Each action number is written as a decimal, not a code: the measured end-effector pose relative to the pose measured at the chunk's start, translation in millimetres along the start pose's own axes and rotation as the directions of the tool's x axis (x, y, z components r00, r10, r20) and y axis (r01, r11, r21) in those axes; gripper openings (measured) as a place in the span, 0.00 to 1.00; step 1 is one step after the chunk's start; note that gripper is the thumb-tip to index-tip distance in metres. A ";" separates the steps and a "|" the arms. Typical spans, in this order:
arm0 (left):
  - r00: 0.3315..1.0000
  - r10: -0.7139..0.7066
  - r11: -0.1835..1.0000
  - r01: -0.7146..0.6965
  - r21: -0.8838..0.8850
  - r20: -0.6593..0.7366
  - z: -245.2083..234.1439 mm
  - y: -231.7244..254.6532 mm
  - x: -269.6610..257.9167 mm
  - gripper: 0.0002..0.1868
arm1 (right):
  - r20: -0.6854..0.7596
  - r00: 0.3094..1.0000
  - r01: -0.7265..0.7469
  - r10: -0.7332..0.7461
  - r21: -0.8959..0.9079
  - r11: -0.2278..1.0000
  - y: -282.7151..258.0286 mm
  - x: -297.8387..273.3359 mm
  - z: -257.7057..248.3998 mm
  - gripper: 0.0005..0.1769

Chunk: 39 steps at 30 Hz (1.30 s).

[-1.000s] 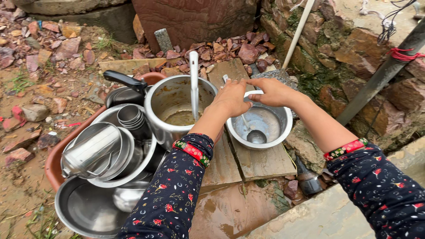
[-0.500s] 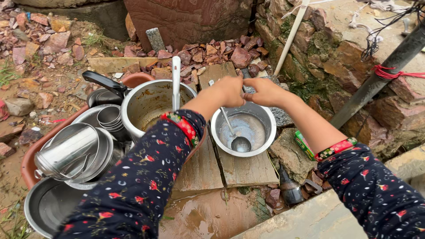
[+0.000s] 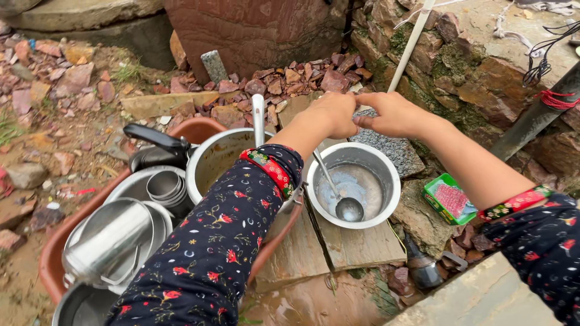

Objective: The person washes various metal pots, lids, and cups by hand under a running outdoor faucet, scrubbing the interior and exterior surfaces and then placing them into a plastic basket.

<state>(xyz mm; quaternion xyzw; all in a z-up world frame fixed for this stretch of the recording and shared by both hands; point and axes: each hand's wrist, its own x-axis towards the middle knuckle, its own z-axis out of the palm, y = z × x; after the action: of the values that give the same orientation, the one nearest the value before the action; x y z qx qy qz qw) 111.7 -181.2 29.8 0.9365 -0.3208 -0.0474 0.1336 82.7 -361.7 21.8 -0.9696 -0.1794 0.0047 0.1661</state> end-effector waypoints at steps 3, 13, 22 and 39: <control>0.999 0.020 1.000 -0.021 0.019 0.045 -6.1 -7.8 6.4 0.33 | -0.031 0.999 -0.014 0.013 -0.046 0.999 -5.5 3.1 -5.6 0.33; 0.986 0.167 0.985 -0.166 -0.044 0.014 -58.3 -48.4 21.9 0.32 | -0.137 0.990 0.003 -0.022 -0.139 0.990 -34.9 29.6 -39.4 0.23; 0.991 0.112 0.984 -0.120 -0.134 -0.069 -100.9 -48.4 33.8 0.28 | -0.201 0.978 -0.097 0.051 -0.224 0.970 -49.4 48.8 -85.4 0.22; 0.902 0.271 0.960 -0.280 0.020 -0.335 -187.1 -15.3 121.5 0.27 | -0.485 0.853 0.059 -0.190 -0.271 0.961 11.2 114.9 -207.2 0.17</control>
<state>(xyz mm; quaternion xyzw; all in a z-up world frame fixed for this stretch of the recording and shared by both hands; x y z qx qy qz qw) 249.3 -203.1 204.8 0.8740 -0.4219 0.1273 0.2047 208.3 -397.8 219.8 -0.9358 -0.1914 -0.2834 0.0855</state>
